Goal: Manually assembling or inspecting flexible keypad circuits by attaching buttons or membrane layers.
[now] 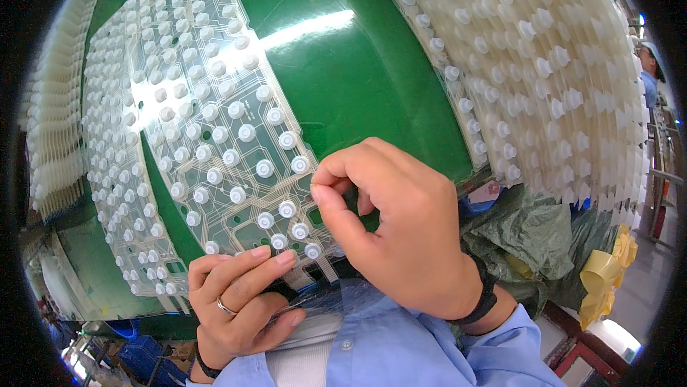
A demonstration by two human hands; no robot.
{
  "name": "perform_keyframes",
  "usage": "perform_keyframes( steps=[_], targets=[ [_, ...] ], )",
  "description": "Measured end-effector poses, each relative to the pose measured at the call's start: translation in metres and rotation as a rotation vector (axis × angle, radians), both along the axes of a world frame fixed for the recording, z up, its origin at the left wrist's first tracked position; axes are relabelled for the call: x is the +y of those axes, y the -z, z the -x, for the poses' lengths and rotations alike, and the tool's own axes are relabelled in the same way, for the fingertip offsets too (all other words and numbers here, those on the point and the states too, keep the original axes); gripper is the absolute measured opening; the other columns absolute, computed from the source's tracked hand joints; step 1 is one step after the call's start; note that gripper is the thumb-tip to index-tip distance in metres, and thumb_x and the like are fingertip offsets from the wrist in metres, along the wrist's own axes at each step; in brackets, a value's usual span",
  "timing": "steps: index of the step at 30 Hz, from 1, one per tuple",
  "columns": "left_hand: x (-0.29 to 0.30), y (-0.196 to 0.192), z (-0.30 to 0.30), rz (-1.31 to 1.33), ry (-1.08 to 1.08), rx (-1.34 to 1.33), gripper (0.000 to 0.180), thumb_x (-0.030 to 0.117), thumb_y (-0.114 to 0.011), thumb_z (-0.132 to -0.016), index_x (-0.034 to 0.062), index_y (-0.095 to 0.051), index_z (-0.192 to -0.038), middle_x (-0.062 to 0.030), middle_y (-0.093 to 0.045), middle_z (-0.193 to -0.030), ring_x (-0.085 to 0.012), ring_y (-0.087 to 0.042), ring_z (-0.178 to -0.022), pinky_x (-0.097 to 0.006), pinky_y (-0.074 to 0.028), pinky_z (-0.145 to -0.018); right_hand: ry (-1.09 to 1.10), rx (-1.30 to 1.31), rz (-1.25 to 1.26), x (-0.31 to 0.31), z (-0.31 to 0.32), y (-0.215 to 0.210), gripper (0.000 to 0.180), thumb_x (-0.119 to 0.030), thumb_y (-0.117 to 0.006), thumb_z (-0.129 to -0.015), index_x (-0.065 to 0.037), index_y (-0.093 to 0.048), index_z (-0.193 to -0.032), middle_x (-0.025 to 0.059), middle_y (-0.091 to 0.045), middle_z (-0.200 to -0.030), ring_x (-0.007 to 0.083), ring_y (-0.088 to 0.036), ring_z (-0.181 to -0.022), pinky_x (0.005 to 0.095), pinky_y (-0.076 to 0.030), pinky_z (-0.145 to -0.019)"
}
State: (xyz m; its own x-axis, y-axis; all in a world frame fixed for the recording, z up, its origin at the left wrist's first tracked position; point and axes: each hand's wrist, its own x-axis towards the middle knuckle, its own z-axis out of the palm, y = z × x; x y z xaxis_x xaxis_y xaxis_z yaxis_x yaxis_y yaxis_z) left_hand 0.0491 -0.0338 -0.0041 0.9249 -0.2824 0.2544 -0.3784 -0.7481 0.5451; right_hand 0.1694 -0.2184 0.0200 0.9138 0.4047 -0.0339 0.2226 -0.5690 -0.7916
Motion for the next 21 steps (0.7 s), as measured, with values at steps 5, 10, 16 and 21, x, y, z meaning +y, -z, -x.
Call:
perform_keyframes(
  steps=[5, 10, 16, 21],
  targets=[
    [-0.001, -0.001, 0.000, -0.008, 0.001, -0.009, 0.027, 0.034, -0.075, -0.076, 0.0177, -0.056, -0.065, -0.0015, -0.071, -0.116, -0.0201, -0.063, -0.109, -0.035, -0.040, -0.087, -0.062, -0.156, 0.095, 0.000, 0.004, 0.006, 0.017, 0.000, -0.070, -0.079, -0.006, -0.062, -0.092, 0.0069, -0.061, -0.084, 0.0224, -0.060, -0.065, 0.0329, -0.047, -0.054],
    [-0.003, 0.000, 0.000, 0.040, -0.015, -0.022, 0.027, 0.034, -0.075, -0.076, 0.0170, -0.057, -0.066, -0.0029, -0.071, -0.116, -0.0229, -0.062, -0.111, -0.036, -0.042, -0.083, 0.003, -0.222, 0.148, 0.004, 0.004, 0.004, 0.025, -0.002, -0.070, -0.078, -0.006, -0.060, -0.100, 0.0102, -0.056, -0.089, 0.0241, -0.059, -0.068, 0.0348, -0.047, -0.056],
    [0.000, -0.010, 0.004, 0.134, -0.093, 0.014, 0.028, 0.036, -0.074, -0.077, 0.0129, -0.061, -0.069, -0.0053, -0.070, -0.120, -0.0350, -0.056, -0.119, -0.043, -0.043, -0.089, -0.361, -0.038, -0.173, -0.002, 0.029, -0.021, 0.023, -0.005, -0.074, -0.078, -0.006, -0.067, -0.100, 0.0081, -0.060, -0.086, 0.0243, -0.056, -0.071, 0.0339, -0.048, -0.063],
    [-0.001, -0.030, 0.020, -0.003, -0.136, -0.020, 0.032, 0.040, -0.072, -0.080, 0.0131, -0.057, -0.070, -0.0032, -0.070, -0.117, -0.0300, -0.058, -0.118, -0.045, -0.038, -0.097, -0.480, -0.056, -0.200, 0.004, 0.053, -0.023, 0.017, -0.009, -0.078, -0.075, -0.008, -0.069, -0.090, 0.0033, -0.061, -0.084, 0.0227, -0.056, -0.071, 0.0340, -0.044, -0.062]
  ],
)
